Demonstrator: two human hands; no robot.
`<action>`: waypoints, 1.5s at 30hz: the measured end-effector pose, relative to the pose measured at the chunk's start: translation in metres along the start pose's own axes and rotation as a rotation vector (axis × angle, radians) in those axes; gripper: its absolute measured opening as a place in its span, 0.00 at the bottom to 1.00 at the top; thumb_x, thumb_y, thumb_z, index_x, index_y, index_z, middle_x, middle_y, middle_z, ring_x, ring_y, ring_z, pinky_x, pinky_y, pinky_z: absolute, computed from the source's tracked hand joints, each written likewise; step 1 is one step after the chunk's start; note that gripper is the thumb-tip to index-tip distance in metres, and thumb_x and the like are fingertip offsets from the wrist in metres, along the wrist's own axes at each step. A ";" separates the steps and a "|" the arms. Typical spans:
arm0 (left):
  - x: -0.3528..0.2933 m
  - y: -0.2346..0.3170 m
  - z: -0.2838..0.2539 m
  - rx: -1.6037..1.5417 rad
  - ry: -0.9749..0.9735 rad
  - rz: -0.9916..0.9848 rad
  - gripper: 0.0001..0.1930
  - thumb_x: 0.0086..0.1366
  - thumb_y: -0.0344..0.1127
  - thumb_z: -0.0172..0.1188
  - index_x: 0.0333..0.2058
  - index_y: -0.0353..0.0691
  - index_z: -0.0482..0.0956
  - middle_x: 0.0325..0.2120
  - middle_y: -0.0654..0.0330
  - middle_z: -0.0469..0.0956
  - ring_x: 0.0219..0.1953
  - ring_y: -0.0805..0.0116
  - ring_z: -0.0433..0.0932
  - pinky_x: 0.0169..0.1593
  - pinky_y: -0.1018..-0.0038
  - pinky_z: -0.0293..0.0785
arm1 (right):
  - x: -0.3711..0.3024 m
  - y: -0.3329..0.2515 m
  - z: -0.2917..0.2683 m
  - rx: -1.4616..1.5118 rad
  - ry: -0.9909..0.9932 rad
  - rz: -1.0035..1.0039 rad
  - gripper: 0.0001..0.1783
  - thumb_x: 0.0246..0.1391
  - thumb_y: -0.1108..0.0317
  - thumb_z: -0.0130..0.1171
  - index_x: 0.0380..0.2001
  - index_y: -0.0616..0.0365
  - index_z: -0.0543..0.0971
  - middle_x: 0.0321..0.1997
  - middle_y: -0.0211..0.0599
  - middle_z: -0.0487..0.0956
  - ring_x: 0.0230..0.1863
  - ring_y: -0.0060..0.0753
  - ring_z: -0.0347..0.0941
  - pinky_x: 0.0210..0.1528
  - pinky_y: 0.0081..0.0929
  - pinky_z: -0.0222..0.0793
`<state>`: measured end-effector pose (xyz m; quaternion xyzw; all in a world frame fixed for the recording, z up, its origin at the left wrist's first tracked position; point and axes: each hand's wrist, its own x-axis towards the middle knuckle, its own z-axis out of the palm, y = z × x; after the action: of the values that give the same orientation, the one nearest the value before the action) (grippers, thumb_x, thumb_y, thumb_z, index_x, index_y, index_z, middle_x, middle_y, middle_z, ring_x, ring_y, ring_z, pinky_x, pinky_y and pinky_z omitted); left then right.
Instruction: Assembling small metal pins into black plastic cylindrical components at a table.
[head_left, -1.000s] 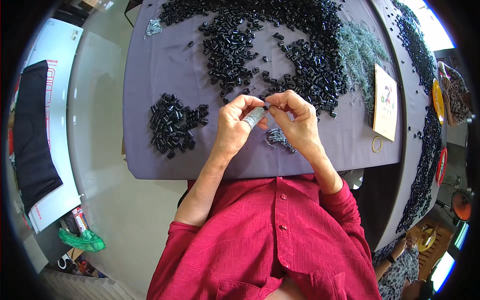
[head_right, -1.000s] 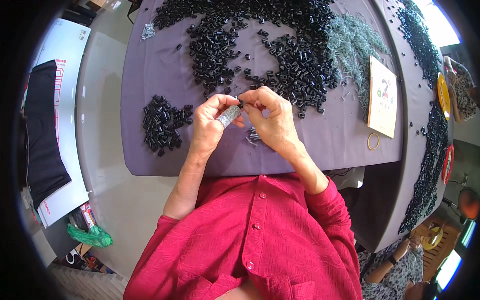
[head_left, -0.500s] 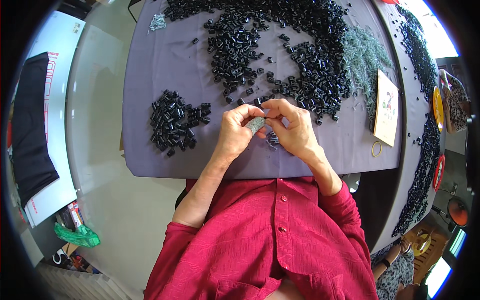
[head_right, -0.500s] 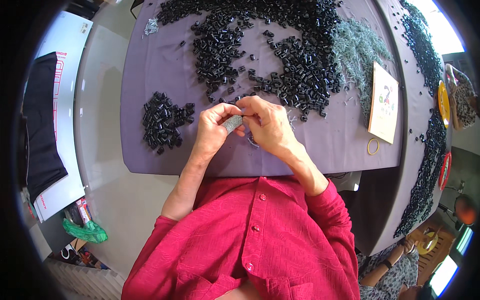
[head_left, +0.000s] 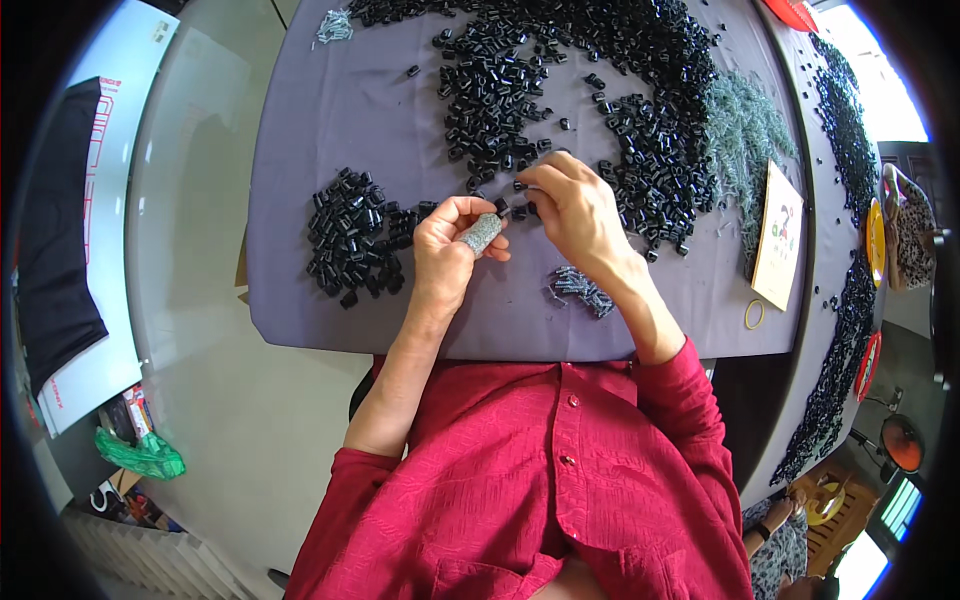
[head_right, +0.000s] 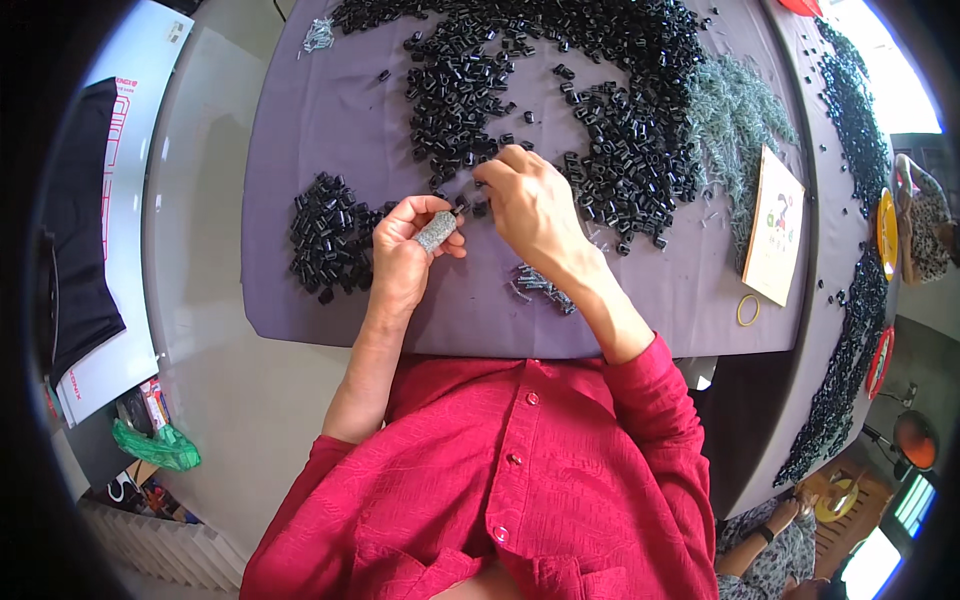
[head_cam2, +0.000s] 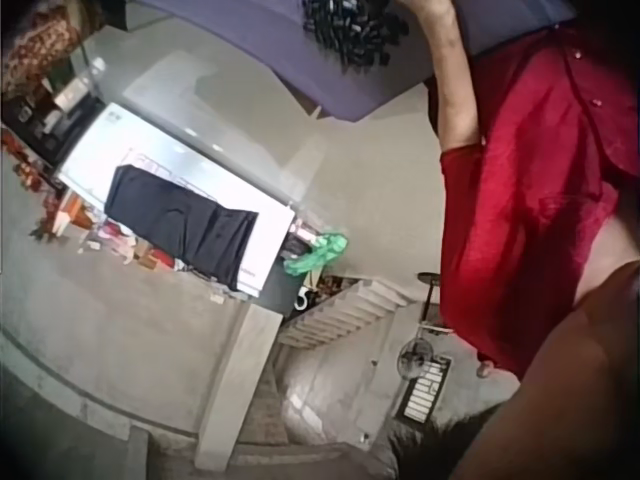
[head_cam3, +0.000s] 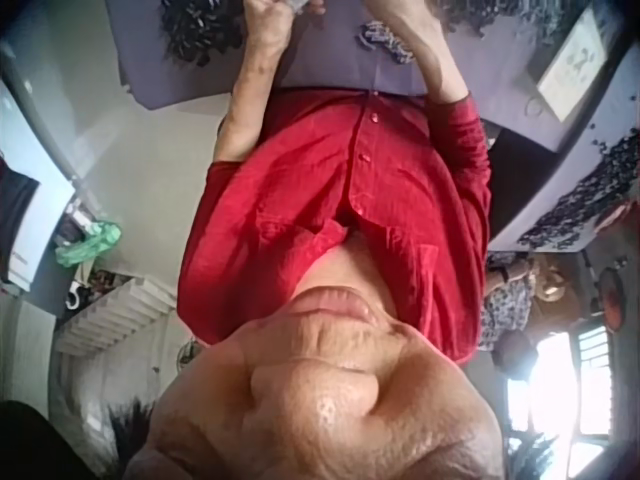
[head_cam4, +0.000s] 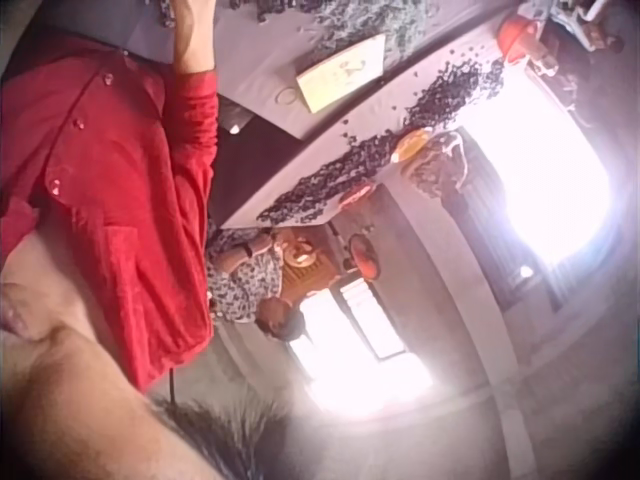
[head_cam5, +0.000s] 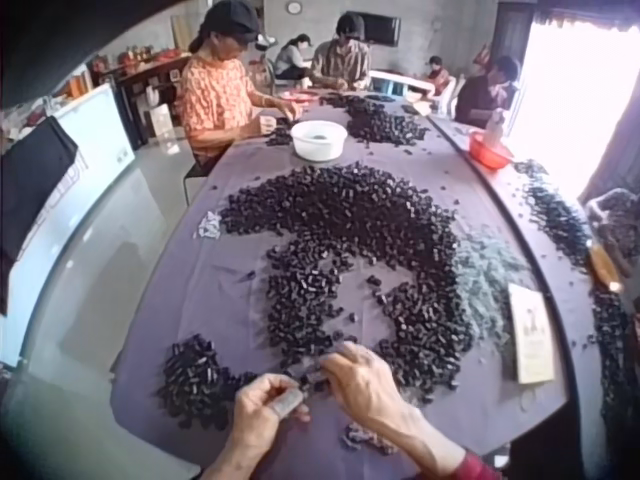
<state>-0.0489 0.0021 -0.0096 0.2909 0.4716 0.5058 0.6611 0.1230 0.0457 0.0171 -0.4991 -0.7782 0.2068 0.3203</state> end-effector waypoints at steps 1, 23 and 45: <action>-0.001 0.000 0.000 -0.003 0.006 0.001 0.07 0.62 0.20 0.55 0.39 0.33 0.76 0.30 0.54 0.80 0.26 0.71 0.80 0.31 0.73 0.81 | 0.004 0.002 0.005 -0.077 -0.014 -0.078 0.08 0.44 0.77 0.58 0.31 0.59 0.80 0.31 0.37 0.75 0.36 0.43 0.74 0.41 0.37 0.71; -0.002 0.000 0.023 -0.019 -0.025 0.007 0.07 0.62 0.20 0.55 0.39 0.32 0.76 0.31 0.54 0.80 0.27 0.69 0.81 0.33 0.72 0.83 | -0.031 -0.011 -0.004 0.956 0.141 0.579 0.09 0.58 0.77 0.57 0.42 0.70 0.75 0.35 0.37 0.80 0.36 0.24 0.79 0.42 0.22 0.76; -0.012 -0.005 0.032 0.344 0.033 0.167 0.13 0.63 0.16 0.53 0.45 0.30 0.78 0.34 0.57 0.82 0.30 0.75 0.80 0.35 0.78 0.81 | -0.054 -0.016 0.011 0.595 0.132 0.439 0.09 0.51 0.76 0.62 0.38 0.63 0.80 0.27 0.34 0.82 0.27 0.21 0.77 0.31 0.21 0.71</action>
<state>-0.0181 -0.0081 0.0027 0.4296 0.5360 0.4756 0.5495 0.1213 -0.0099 0.0036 -0.5514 -0.5360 0.4552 0.4488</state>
